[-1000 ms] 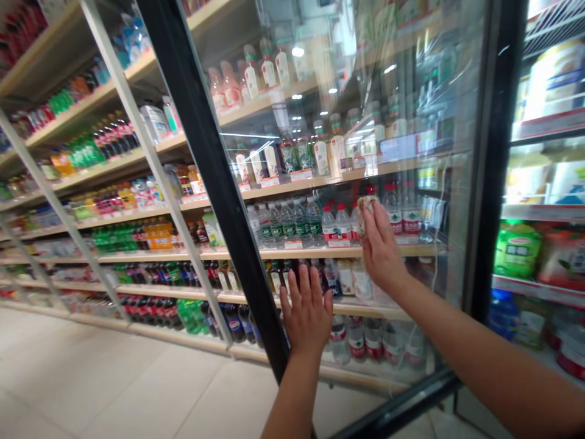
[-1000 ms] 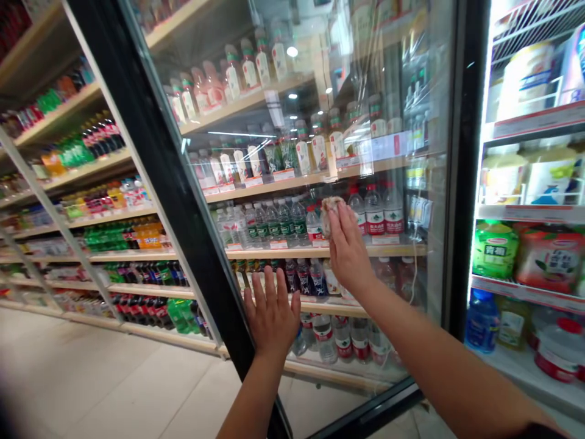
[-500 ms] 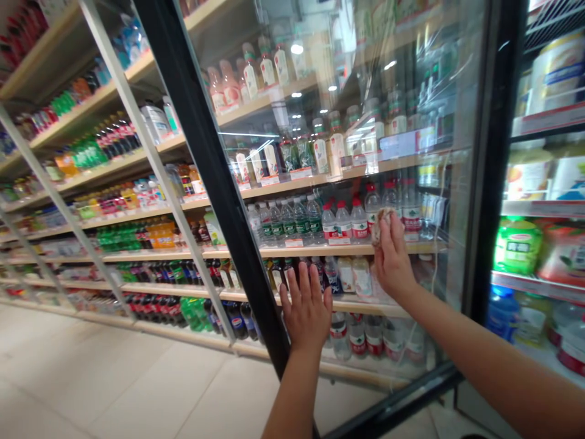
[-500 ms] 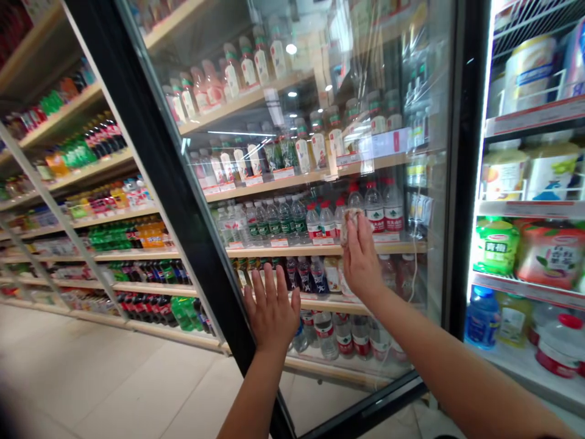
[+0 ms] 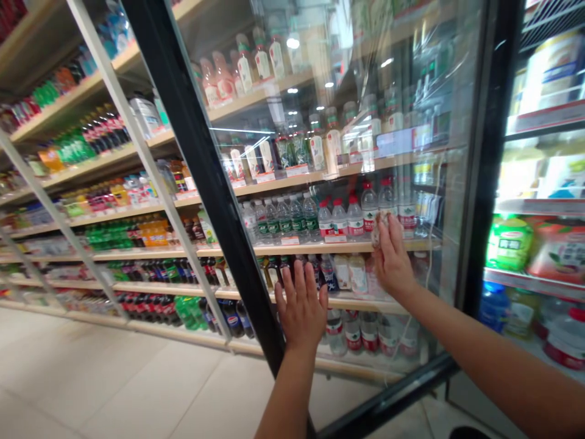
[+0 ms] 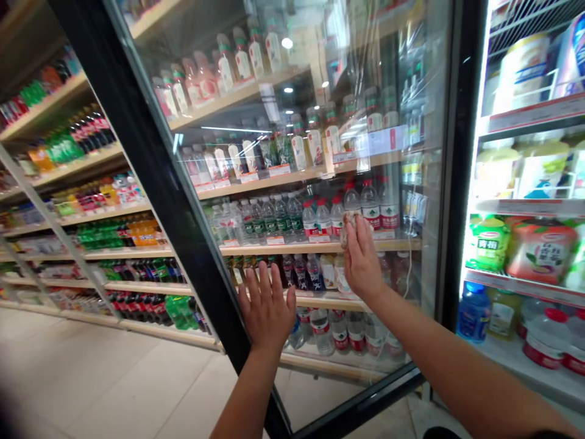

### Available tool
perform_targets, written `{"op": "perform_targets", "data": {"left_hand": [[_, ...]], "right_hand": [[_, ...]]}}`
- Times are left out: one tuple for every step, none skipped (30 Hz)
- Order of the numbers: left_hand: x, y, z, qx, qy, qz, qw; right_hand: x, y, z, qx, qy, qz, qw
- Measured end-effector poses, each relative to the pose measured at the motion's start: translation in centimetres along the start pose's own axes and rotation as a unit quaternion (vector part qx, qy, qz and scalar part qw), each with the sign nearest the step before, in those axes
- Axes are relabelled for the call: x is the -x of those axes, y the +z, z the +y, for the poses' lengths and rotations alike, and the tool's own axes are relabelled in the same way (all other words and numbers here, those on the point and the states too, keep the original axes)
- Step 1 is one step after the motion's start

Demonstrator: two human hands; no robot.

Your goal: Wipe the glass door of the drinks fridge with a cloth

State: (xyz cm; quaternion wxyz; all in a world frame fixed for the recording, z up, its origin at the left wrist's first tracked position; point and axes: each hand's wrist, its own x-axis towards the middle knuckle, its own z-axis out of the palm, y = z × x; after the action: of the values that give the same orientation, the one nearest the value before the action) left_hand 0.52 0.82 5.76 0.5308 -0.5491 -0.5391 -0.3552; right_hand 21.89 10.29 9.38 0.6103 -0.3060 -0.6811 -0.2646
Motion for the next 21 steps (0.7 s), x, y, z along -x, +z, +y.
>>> {"op": "perform_targets", "data": {"left_hand": [[0.0,0.0,0.0,-0.003,0.0,0.0,1.0],[0.0,0.0,0.0,-0.006,0.001,0.001,1.0],[0.0,0.0,0.0,-0.006,0.0,0.0,1.0],[0.0,-0.1,0.1,-0.005,0.0,0.0,1.0],[0.0,-0.1,0.1,-0.001,-0.001,-0.001,1.0],[0.0,-0.1,0.1,0.005,-0.003,-0.002,1.0],[0.0,-0.2,0.2,0.012,-0.006,-0.003,1.0],[0.0,-0.2,0.2,0.019,-0.008,-0.005,1.0],[0.0,-0.3,0.2,0.023,-0.009,-0.006,1.0],[0.1,-0.3,0.3,0.025,-0.01,-0.006,1.0],[0.1,-0.4,0.3,0.023,-0.01,-0.007,1.0],[0.1,-0.5,0.3,0.019,-0.009,-0.007,1.0],[0.1,-0.5,0.3,0.015,-0.008,-0.007,1.0],[0.0,-0.6,0.3,0.011,-0.006,-0.006,1.0],[0.0,-0.6,0.3,0.01,-0.005,-0.006,1.0],[0.0,-0.6,0.4,0.011,-0.004,-0.006,1.0],[0.0,-0.6,0.4,0.014,-0.005,-0.007,1.0],[0.0,-0.6,0.4,0.016,-0.006,-0.01,1.0],[0.0,-0.6,0.4,0.019,-0.009,-0.01,1.0],[0.0,-0.6,0.5,0.02,-0.012,-0.009,1.0],[0.0,-0.6,0.5,0.02,-0.014,-0.006,1.0]], "right_hand": [[-0.5,-0.1,0.3,-0.003,-0.006,-0.003,1.0],[-1.1,-0.2,0.6,-0.005,-0.008,-0.001,1.0],[-1.7,-0.3,0.9,-0.008,-0.006,0.003,1.0],[-2.3,-0.4,1.2,-0.01,-0.001,0.009,1.0],[-2.5,-0.4,1.3,-0.012,0.007,0.017,1.0],[-2.5,-0.4,1.3,-0.012,0.015,0.023,1.0],[-2.2,-0.3,0.9,-0.012,0.02,0.027,0.999],[-1.7,-0.1,0.4,-0.011,0.019,0.027,0.999],[-1.1,0.1,-0.3,-0.011,0.006,0.019,1.0],[-0.6,0.2,-1.1,-0.011,-0.017,0.006,1.0],[-0.3,0.3,-2.0,-0.013,-0.046,-0.012,0.999],[-0.3,0.4,-2.8,-0.016,-0.074,-0.028,0.997],[-0.6,0.4,-3.5,-0.019,-0.095,-0.038,0.995],[-1.1,0.4,-4.1,-0.024,-0.105,-0.04,0.993],[-1.7,0.4,-4.6,-0.028,-0.103,-0.036,0.994],[-2.3,0.4,-5.1,-0.032,-0.094,-0.027,0.995],[-2.8,0.5,-5.4,-0.036,-0.082,-0.019,0.996],[-3.1,0.6,-5.7,-0.038,-0.074,-0.013,0.996],[-3.2,0.6,-6.0,-0.041,-0.076,-0.016,0.996],[-3.3,0.7,-6.2,-0.043,-0.091,-0.028,0.995],[-3.3,0.8,-6.4,-0.047,-0.117,-0.044,0.991]]}}
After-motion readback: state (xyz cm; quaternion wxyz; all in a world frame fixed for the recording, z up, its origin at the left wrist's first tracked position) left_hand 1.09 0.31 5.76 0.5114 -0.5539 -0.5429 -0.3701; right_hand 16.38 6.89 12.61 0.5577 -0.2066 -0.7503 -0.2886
